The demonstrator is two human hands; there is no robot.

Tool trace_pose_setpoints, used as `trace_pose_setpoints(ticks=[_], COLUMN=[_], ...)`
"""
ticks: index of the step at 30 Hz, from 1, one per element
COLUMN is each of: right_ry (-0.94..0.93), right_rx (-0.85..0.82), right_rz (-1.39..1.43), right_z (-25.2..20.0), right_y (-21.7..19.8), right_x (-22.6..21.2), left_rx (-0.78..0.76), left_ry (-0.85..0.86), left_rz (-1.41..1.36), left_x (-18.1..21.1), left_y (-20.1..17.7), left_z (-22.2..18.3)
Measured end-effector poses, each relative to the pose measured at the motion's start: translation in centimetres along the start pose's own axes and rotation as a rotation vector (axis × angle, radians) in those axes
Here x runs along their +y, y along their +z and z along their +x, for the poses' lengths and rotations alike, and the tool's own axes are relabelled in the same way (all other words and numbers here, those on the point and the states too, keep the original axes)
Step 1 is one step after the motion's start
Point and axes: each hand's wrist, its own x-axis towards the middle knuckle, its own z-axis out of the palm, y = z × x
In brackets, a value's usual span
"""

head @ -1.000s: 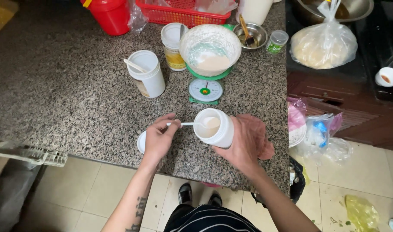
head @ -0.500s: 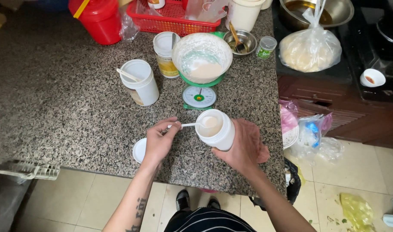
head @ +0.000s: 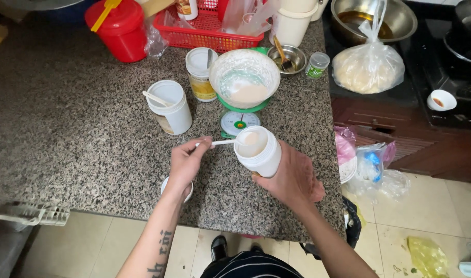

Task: Measuring various dry and liquid ingredients using a mechanical scale and spoons on a bakery prep counter.

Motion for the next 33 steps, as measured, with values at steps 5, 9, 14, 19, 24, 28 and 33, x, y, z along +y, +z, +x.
trace_pose_setpoints(ticks=[5,9,14,19,24,28,33], right_ry=[0.058,0.134,0.176,0.189,0.199,0.235,0.258], right_rx=[-0.002,-0.015,-0.011,0.004,0.014,0.001,0.006], right_rz=[-0.086,-0.014,0.064,0.123,0.147,0.159,0.093], right_z=[1.2,1.4,1.5,1.5,1.6,1.9,1.9], right_y=[-0.9,-1.2,-1.0,-2.2,-1.7,-2.2,-1.3], right_x=[-1.2,-1.8,-1.5,-1.8,-1.4,-1.9,-1.2], left_rx=[0.01,-0.001,-0.045,-0.055,-0.077,-0.103,-0.073], left_ry=[-0.014,-0.039,-0.062,-0.071,-0.077,-0.068,-0.025], left_rz=[0.002,0.015,0.002,0.0,-0.014,-0.055,-0.087], left_x=[1.7,1.9,-0.2,1.4,2.4,3.6,5.7], left_y=[0.9,1.3,1.7,2.0,2.1,2.4,2.8], left_z=[0.7,1.6,3.9,3.4,4.0,4.7,6.8])
